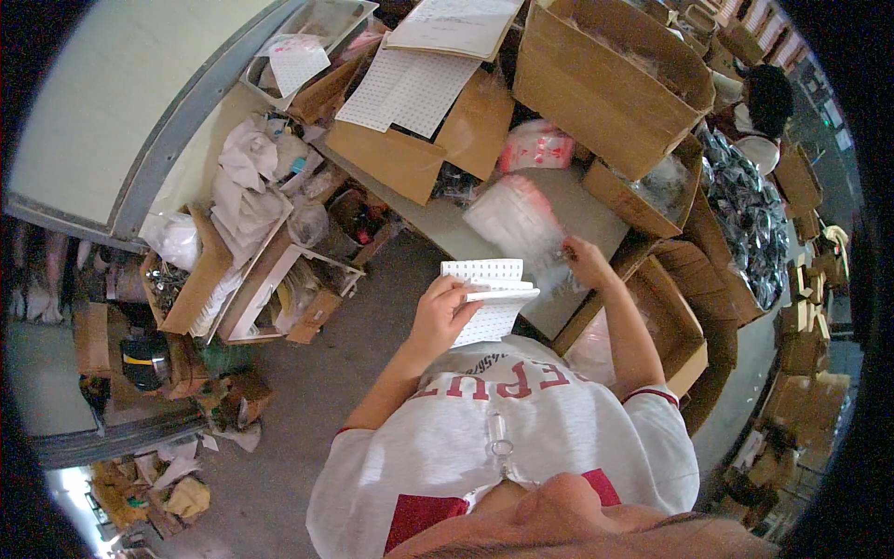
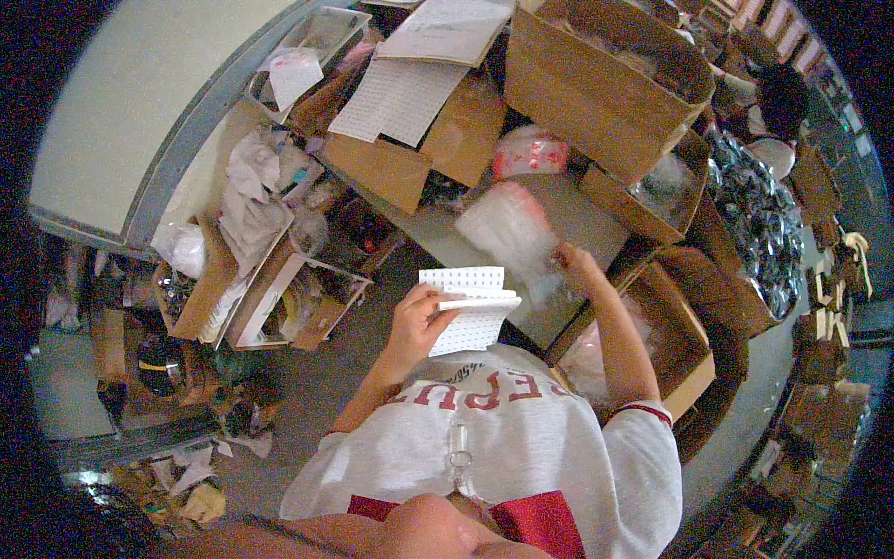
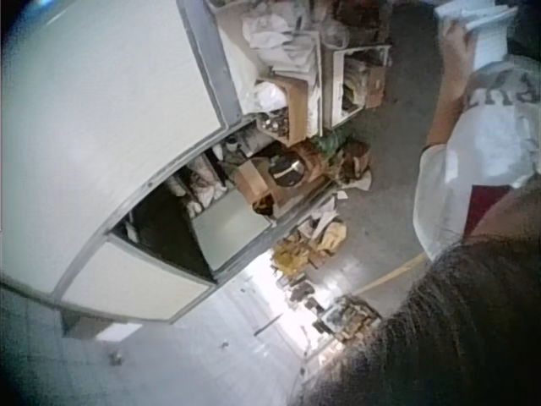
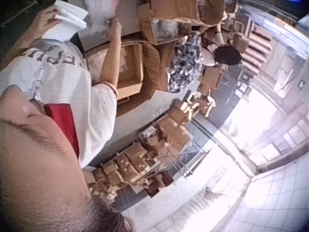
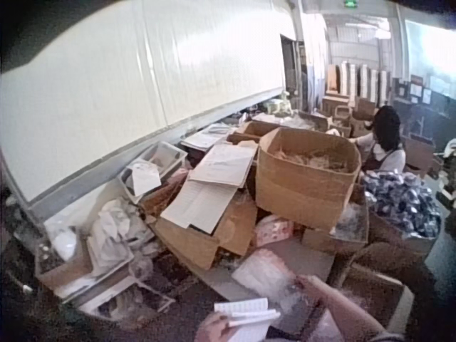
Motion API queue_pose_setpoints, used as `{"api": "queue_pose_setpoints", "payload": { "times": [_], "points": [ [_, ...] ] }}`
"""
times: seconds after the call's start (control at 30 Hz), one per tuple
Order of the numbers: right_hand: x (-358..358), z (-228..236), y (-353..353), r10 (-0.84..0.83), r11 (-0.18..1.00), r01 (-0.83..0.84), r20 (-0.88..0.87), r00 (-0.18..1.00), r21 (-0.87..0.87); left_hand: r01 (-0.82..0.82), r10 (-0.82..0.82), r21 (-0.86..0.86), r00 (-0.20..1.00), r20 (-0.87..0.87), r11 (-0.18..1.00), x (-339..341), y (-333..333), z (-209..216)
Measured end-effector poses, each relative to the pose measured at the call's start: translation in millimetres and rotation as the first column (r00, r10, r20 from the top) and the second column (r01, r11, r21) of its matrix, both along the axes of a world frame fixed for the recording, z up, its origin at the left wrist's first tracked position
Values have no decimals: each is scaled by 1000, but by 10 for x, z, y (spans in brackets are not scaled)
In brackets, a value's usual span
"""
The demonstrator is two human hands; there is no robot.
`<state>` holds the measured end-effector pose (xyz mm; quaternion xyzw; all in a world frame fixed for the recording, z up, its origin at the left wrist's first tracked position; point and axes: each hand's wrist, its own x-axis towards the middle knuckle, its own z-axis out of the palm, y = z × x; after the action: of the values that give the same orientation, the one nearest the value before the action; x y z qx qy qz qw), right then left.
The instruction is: The person folds sheets of stickers and handles plastic packages on a work table by hand.
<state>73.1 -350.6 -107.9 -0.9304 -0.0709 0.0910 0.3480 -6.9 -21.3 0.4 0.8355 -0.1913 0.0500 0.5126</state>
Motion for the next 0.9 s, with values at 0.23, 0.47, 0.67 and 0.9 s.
{"api": "queue_pose_setpoints", "payload": {
  "times": [0.23, 0.47, 0.67, 0.9],
  "points": [
    [-69, -212, -4, -189, 901, 152, -52, 981, -407, 5, -6, 27, 999, 46, 1000, 14, 21, 10],
    [111, -333, 160, -53, 998, 48, -140, 989, -35, 29, -32, 27, 994, 109, 999, 22, 20, -20],
    [156, -216, 259, -118, 928, 107, -8, 993, -356, -17, 12, 48, 994, 109, 999, 5, 90, -6],
    [361, -641, 323, 117, 903, -91, 38, 992, -421, 46, -46, 14, 997, 57, 999, -13, 17, 7]
  ]
}}
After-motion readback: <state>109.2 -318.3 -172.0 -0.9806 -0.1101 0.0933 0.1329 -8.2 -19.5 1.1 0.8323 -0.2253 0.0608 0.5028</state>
